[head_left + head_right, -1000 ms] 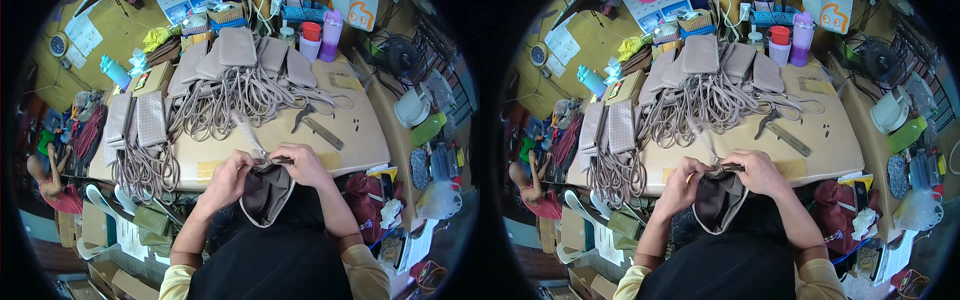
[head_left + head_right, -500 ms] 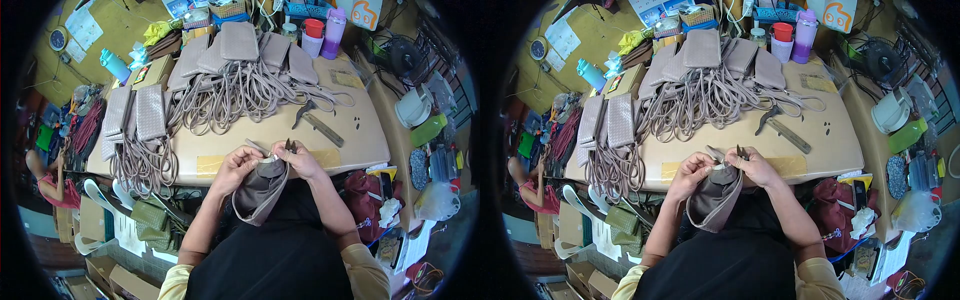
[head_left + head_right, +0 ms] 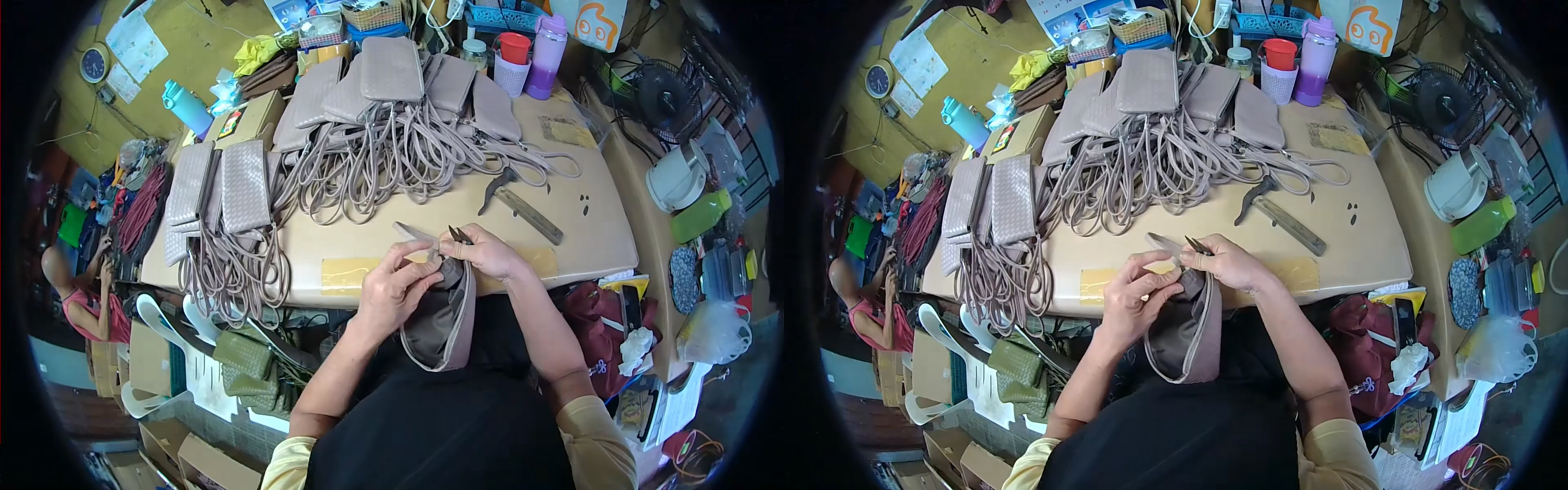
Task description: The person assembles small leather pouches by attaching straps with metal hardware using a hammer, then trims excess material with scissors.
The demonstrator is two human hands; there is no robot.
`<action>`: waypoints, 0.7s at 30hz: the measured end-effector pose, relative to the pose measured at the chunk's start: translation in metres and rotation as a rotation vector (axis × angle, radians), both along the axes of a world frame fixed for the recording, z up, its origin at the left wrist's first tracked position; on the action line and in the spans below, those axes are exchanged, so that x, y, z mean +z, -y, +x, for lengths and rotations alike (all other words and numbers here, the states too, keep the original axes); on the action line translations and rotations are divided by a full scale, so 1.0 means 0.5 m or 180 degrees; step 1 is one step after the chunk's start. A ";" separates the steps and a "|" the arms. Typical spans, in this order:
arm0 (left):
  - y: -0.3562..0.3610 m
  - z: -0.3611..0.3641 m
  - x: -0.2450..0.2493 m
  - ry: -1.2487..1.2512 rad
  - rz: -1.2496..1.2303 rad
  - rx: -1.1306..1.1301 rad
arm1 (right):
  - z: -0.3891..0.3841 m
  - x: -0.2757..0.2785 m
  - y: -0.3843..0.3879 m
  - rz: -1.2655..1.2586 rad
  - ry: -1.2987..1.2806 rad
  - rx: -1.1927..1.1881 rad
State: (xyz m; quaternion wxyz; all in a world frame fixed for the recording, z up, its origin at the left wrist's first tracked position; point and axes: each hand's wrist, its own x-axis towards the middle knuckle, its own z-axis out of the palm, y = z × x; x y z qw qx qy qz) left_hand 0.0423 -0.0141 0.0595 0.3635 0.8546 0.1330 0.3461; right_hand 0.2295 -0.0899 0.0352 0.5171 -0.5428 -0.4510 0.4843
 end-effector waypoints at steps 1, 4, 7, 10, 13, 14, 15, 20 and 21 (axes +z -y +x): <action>0.001 0.001 -0.008 0.0049 -0.0008 0.0053 | 0.000 0.001 0.001 -0.0035 0.0025 0.0036; 0.004 0.003 0.000 0.0078 -0.0316 0.0122 | -0.014 -0.008 0.002 -0.0057 -0.0088 0.0047; -0.002 0.008 -0.011 -0.0114 -0.0355 0.0275 | -0.029 -0.059 0.004 -0.0144 -0.0550 -0.0146; -0.023 0.005 -0.055 -0.0106 -0.2129 -0.0164 | -0.048 -0.057 0.009 -0.0128 -0.0422 -0.0530; -0.028 0.005 -0.085 0.0031 -0.2824 -0.0343 | -0.078 -0.022 0.021 0.0250 0.0588 -0.1287; -0.029 0.007 -0.092 0.0142 -0.3202 -0.0367 | -0.086 -0.015 0.026 0.0529 0.1154 -0.1822; -0.031 0.007 -0.095 0.0144 -0.3199 -0.0364 | -0.093 -0.010 0.032 0.0755 0.1366 -0.2060; -0.034 0.005 -0.096 0.0123 -0.2970 -0.0306 | -0.110 0.058 0.084 0.0533 0.2750 -0.1664; -0.034 0.006 -0.096 0.0114 -0.2970 -0.0318 | -0.112 0.060 0.086 0.0526 0.2996 -0.1706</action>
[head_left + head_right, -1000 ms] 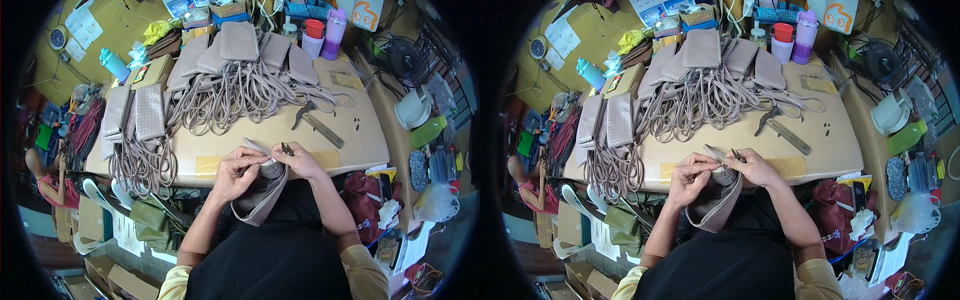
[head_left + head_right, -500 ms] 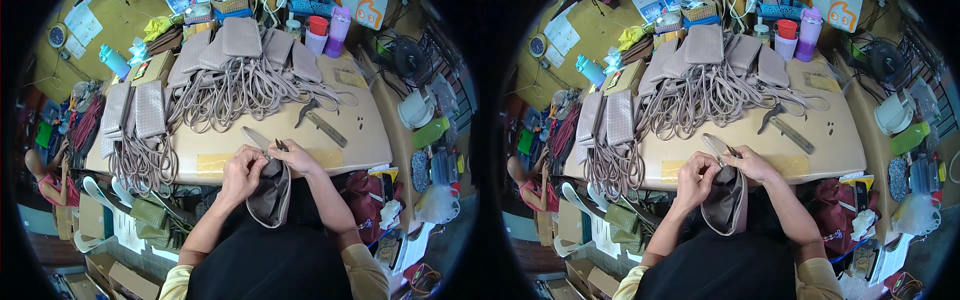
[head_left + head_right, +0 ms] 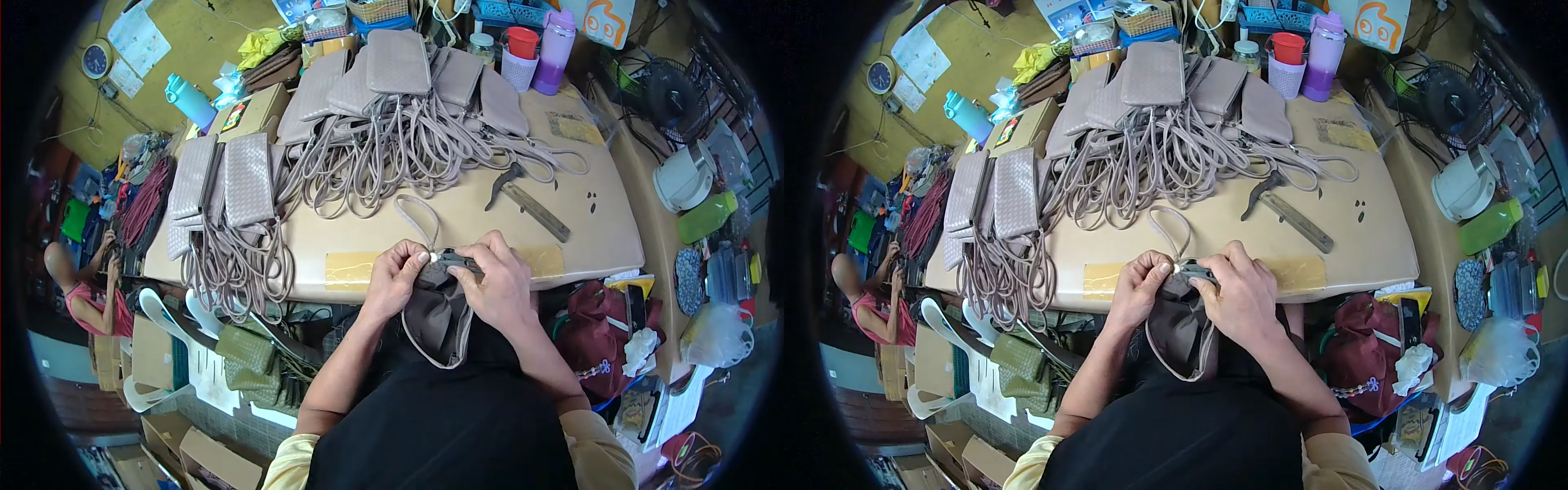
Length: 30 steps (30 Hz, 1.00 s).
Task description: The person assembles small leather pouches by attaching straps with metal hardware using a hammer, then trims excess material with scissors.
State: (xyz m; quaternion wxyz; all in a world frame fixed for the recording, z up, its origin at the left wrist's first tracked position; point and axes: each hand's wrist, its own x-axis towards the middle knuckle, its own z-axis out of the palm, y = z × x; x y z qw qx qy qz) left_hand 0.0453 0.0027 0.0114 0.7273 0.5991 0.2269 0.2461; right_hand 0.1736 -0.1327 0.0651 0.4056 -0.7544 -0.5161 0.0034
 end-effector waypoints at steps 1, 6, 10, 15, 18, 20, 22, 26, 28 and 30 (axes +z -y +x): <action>0.001 0.001 0.000 -0.0023 0.0183 0.0046 | -0.002 0.001 0.001 -0.0045 0.0232 -0.0079; 0.007 0.000 0.008 -0.0145 0.0594 0.0155 | -0.007 -0.004 -0.004 0.0029 0.0175 -0.0074; 0.013 0.002 0.019 -0.0129 0.1184 0.0217 | -0.004 -0.024 -0.006 0.0041 -0.0017 -0.0009; 0.007 0.008 -0.011 0.0253 0.0748 0.0184 | 0.028 -0.073 -0.035 0.0751 -0.1414 -0.0059; 0.012 0.001 -0.002 0.0373 -0.0420 -0.0006 | 0.059 -0.080 -0.030 0.0041 -0.2323 0.0652; 0.019 -0.023 0.036 0.0447 0.0038 -0.0213 | 0.066 -0.120 -0.030 0.0156 -0.2441 0.0548; -0.003 -0.046 0.029 0.0201 -0.0031 -0.0344 | 0.064 -0.125 -0.029 0.0266 -0.2575 0.0443; -0.012 -0.053 0.022 0.0075 -0.0439 -0.0602 | 0.054 -0.128 -0.031 0.0361 -0.3349 0.0523; -0.013 -0.052 0.025 -0.0081 -0.0249 -0.0739 | 0.054 -0.133 -0.035 0.0377 -0.3523 0.0519; -0.006 -0.051 0.031 -0.0286 0.0034 -0.0661 | 0.057 -0.136 -0.033 0.0244 -0.3656 0.0454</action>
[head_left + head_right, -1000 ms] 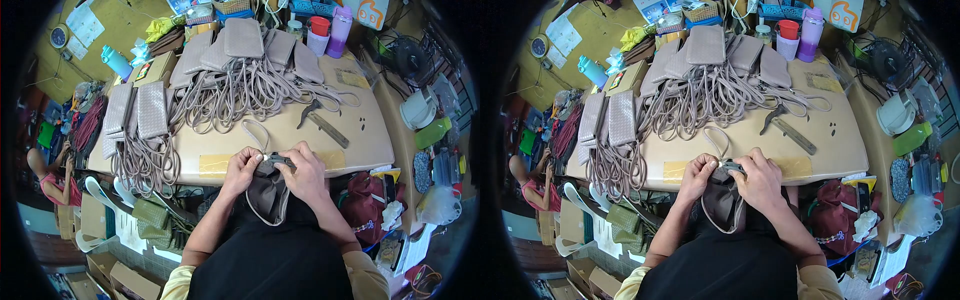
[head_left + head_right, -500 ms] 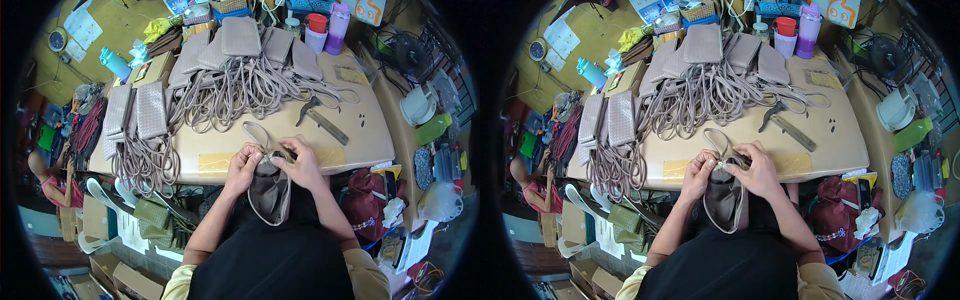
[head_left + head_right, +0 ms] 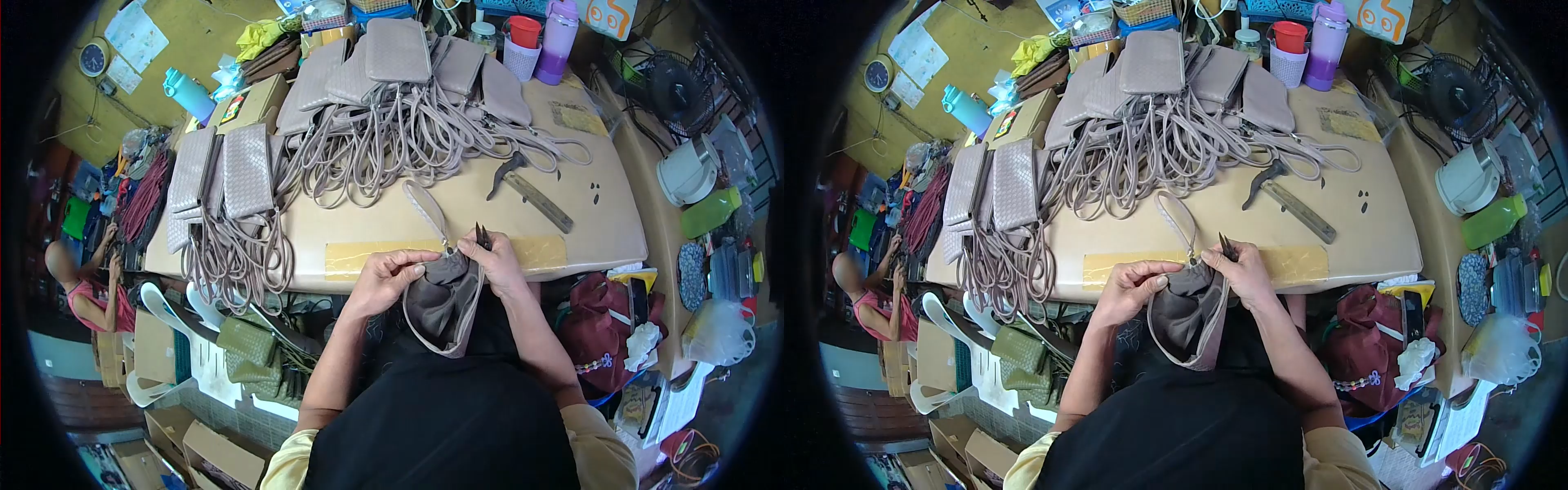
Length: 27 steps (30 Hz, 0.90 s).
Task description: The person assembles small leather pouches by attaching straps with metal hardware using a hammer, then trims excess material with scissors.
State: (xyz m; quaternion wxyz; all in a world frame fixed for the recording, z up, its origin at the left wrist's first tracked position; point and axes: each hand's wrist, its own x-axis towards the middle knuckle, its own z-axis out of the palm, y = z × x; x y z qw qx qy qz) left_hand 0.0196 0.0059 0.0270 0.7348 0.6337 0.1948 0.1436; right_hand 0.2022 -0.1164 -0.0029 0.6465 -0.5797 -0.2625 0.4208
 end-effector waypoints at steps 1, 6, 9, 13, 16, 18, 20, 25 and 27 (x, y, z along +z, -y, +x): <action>0.005 0.003 0.004 -0.0168 0.0308 0.0065 | 0.000 -0.001 0.001 -0.0006 -0.0002 -0.0008; 0.027 0.022 0.028 -0.0402 0.1069 0.0380 | -0.004 0.002 0.004 -0.0049 0.0281 0.0079; 0.028 0.029 0.011 -0.0334 0.1218 0.0675 | -0.014 0.012 0.001 0.0119 0.0425 0.0056; -0.015 0.016 -0.040 0.0197 -0.0894 0.1088 | -0.010 0.014 0.002 0.0247 0.0219 0.0053; -0.045 -0.006 -0.037 0.0725 -0.0686 0.0766 | -0.011 0.012 0.006 0.0266 0.0279 -0.0021; -0.020 -0.017 -0.012 0.0400 -0.0014 0.0383 | -0.013 0.013 0.006 0.0225 0.0225 -0.0062; 0.017 -0.017 0.026 -0.0241 0.0566 0.0189 | -0.013 0.024 0.004 0.0262 0.0178 0.0013; 0.017 0.003 -0.013 0.0211 -0.0318 0.0308 | -0.021 0.042 0.009 0.0271 0.0025 0.0063; 0.022 0.007 -0.011 0.0402 -0.0746 0.0289 | -0.024 0.052 0.012 0.0412 0.0051 0.0138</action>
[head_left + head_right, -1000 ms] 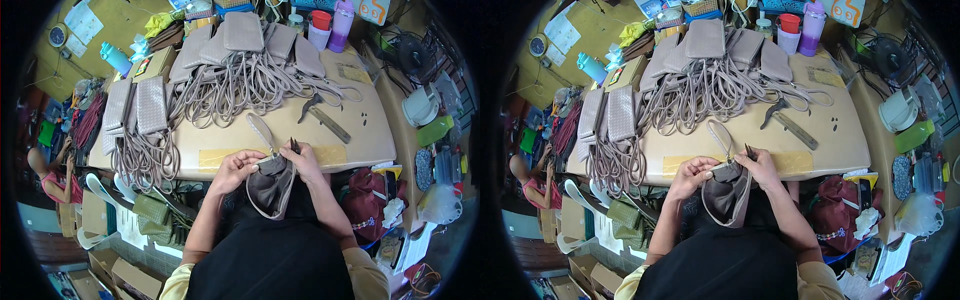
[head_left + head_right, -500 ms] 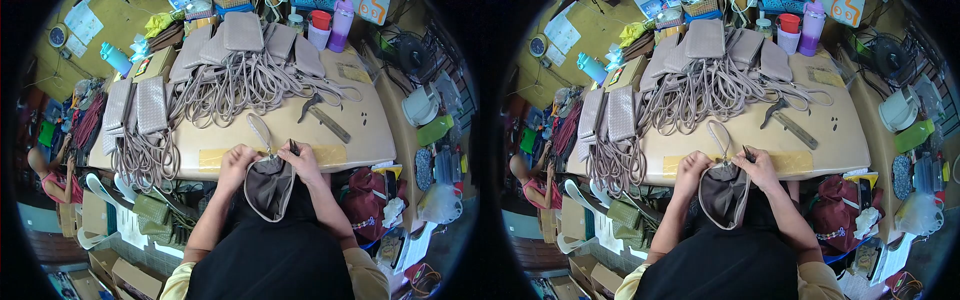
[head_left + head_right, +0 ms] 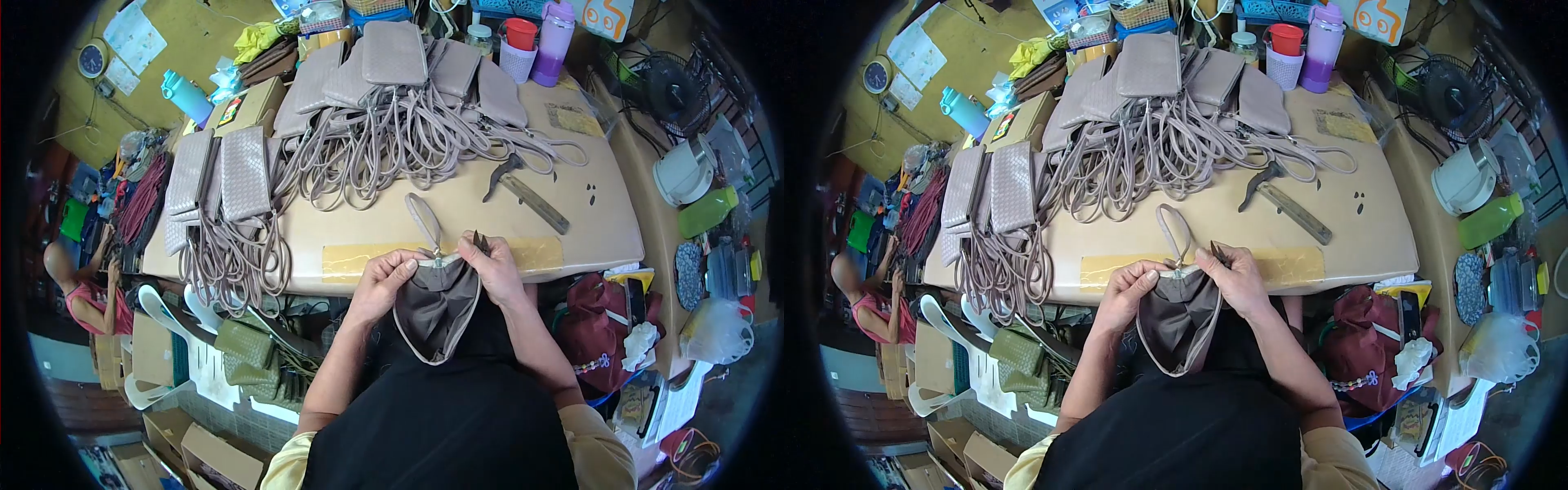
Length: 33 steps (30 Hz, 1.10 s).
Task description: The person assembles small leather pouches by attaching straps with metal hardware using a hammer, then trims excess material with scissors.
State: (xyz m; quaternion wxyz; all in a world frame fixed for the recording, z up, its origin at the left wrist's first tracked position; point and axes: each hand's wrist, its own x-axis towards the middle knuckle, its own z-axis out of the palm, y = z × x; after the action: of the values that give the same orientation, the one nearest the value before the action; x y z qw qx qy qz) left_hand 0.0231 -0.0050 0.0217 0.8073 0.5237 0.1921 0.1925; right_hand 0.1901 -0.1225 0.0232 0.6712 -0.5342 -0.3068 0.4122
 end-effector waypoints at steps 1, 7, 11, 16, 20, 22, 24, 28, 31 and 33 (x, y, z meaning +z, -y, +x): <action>-0.002 0.000 0.001 0.0005 -0.0002 -0.0007 | 0.000 0.005 0.001 -0.0002 0.0005 -0.0007; -0.015 -0.006 0.013 0.0012 0.0020 -0.0014 | 0.009 0.057 0.026 0.0141 0.1958 -0.0455; -0.008 0.001 0.032 0.0050 -0.0028 -0.0044 | 0.006 0.054 0.010 0.0496 0.2794 -0.0113; -0.018 0.004 0.023 0.0148 0.0243 -0.0073 | 0.022 0.081 -0.009 0.0386 0.2298 0.0315; -0.019 0.005 0.030 0.0203 0.0228 -0.0272 | 0.037 0.043 -0.018 0.0642 0.1095 0.0201; -0.015 0.007 0.033 0.0265 0.0114 -0.0227 | 0.043 0.025 -0.015 0.0774 0.0379 -0.0037; -0.015 0.004 0.034 0.0283 0.0104 -0.0212 | 0.076 0.013 0.004 0.1199 -0.1840 0.0232; -0.016 0.005 0.038 0.0257 0.0077 -0.0176 | 0.054 0.057 0.014 0.0981 0.1375 -0.0088; -0.016 0.010 0.038 0.0206 -0.0037 -0.0199 | 0.020 0.080 0.009 0.0680 0.1849 0.0209; -0.018 0.014 0.033 0.0300 0.0172 -0.0130 | 0.019 0.081 0.004 0.0586 0.2191 0.0385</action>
State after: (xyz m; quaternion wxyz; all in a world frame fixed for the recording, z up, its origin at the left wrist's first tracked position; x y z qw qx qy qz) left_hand 0.0304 0.0042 0.0381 0.8048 0.5396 0.1378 0.2055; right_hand 0.1994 -0.1246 0.0637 0.5484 -0.5599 -0.5817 0.2178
